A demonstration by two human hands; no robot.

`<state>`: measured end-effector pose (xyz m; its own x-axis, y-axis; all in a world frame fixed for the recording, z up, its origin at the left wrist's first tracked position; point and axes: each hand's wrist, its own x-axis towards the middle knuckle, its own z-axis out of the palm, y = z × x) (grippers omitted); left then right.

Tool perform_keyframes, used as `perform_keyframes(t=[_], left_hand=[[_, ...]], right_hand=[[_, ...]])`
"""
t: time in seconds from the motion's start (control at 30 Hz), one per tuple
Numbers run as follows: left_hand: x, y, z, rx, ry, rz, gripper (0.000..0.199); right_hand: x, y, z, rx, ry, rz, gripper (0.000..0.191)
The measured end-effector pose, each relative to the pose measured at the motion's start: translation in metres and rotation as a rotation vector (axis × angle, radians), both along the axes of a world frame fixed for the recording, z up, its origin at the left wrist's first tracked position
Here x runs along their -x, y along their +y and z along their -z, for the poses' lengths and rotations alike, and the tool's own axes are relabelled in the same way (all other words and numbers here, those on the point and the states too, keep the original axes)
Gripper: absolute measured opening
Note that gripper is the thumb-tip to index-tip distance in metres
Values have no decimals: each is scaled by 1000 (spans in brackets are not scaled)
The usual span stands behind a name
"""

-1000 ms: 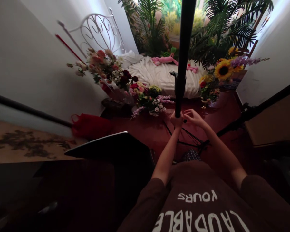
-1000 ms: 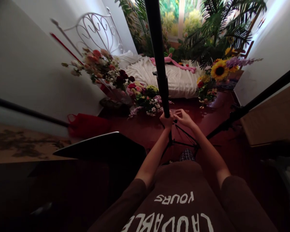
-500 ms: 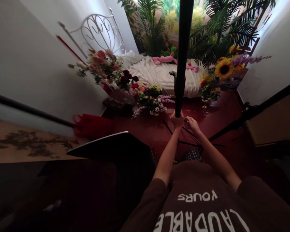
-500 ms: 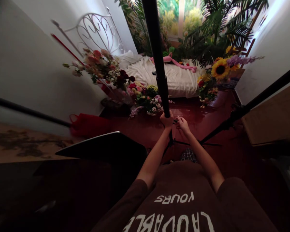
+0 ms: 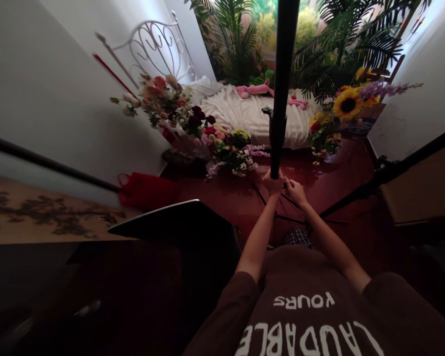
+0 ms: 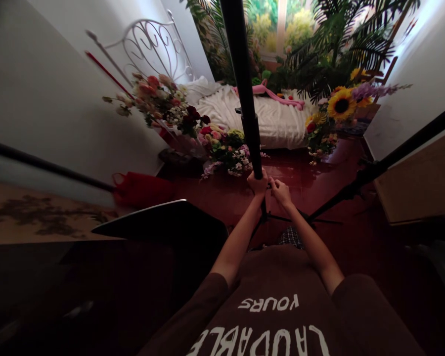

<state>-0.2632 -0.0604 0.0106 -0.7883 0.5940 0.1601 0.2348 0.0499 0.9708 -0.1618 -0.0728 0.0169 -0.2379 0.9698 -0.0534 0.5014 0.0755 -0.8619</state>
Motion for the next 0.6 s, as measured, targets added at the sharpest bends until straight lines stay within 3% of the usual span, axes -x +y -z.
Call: perform_keyframes(t=[0.27,0.47,0.6], left_hand=[[2,-3,0,-2,30,53,28],[-4,-17,17,-84,42,93,37],[-14,-34,36,-124,52,80,48]], right_hand=[[6,14,2,107,-48,34,69],[9,4,16,199,331,86,66],[-9,-8,31,310,447,86,66]])
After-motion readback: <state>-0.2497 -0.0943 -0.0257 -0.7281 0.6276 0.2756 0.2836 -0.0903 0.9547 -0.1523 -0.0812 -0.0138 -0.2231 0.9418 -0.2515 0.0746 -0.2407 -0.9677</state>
